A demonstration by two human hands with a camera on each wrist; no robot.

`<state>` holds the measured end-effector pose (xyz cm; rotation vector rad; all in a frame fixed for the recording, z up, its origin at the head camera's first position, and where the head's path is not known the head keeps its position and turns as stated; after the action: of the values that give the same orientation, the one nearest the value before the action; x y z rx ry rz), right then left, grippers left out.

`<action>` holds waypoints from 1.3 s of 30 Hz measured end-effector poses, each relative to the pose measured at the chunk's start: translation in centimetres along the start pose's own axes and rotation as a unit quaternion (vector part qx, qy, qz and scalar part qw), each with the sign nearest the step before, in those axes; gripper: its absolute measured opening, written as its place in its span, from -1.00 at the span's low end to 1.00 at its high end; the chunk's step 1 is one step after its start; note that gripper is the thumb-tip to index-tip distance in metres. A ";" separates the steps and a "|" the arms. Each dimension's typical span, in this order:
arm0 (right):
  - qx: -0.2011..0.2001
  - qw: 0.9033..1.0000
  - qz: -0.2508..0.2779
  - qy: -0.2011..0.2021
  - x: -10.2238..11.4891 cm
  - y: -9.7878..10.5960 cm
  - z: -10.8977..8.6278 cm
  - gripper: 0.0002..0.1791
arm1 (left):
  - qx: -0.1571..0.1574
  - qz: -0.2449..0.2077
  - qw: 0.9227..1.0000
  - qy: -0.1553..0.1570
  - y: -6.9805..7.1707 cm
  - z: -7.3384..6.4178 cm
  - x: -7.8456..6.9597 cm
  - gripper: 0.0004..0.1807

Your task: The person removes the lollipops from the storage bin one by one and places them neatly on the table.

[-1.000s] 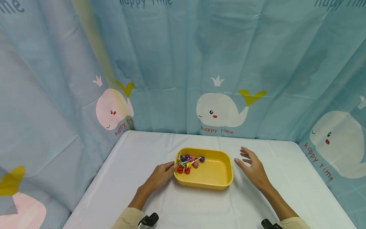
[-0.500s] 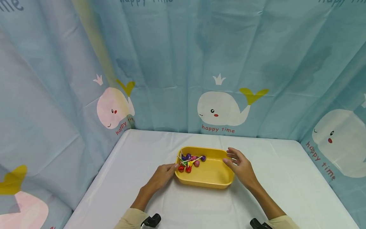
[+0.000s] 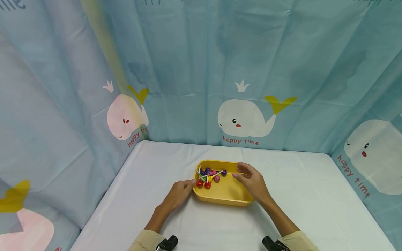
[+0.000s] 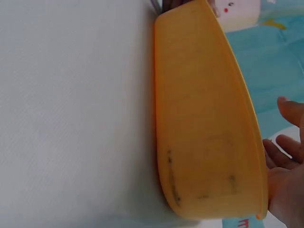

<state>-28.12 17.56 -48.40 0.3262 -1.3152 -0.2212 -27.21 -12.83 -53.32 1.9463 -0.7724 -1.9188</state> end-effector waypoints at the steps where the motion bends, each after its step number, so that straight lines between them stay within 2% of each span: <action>1: 0.001 1.000 0.000 -0.002 0.0 -0.3 0.2 -0.32 | -0.001 -0.002 1.000 0.001 0.0 0.0 0.0 -0.36; 5: 0.001 1.000 0.003 -0.008 -0.2 -1.2 0.9 -0.36 | -0.002 -0.006 1.000 0.001 0.0 -0.1 0.0 -0.36; 11: -0.007 0.999 0.001 -0.043 -0.6 -2.2 1.6 -0.42 | -0.003 -0.012 1.000 -0.007 0.2 -0.1 0.0 -0.34; 17: -0.019 0.998 -0.002 -0.061 -0.9 -2.8 2.4 -0.47 | 0.002 -0.011 1.000 -0.005 0.1 -0.1 0.2 -0.31; 27: -0.025 0.994 -0.044 -0.094 -1.7 -3.7 2.9 -0.47 | 0.005 -0.015 1.000 -0.010 -0.1 -0.1 0.2 -0.36; 39: -0.019 0.994 -0.019 -0.105 -2.6 -5.1 3.4 -0.53 | 0.000 -0.011 1.000 -0.011 -0.3 -0.2 0.5 -0.35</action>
<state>-31.92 13.33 -51.80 0.3018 -1.5104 -0.3185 -27.01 -12.91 -53.85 1.9447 -0.7598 -1.9575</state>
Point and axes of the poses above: each hand's wrist, its own z-axis towards the middle knuckle, its own y-axis out of the back of the hand, x = y × z, the point moved 6 cm from there along z, towards the middle knuckle, and after that the axes turned 4 degrees about y, right-handed, at the moved point
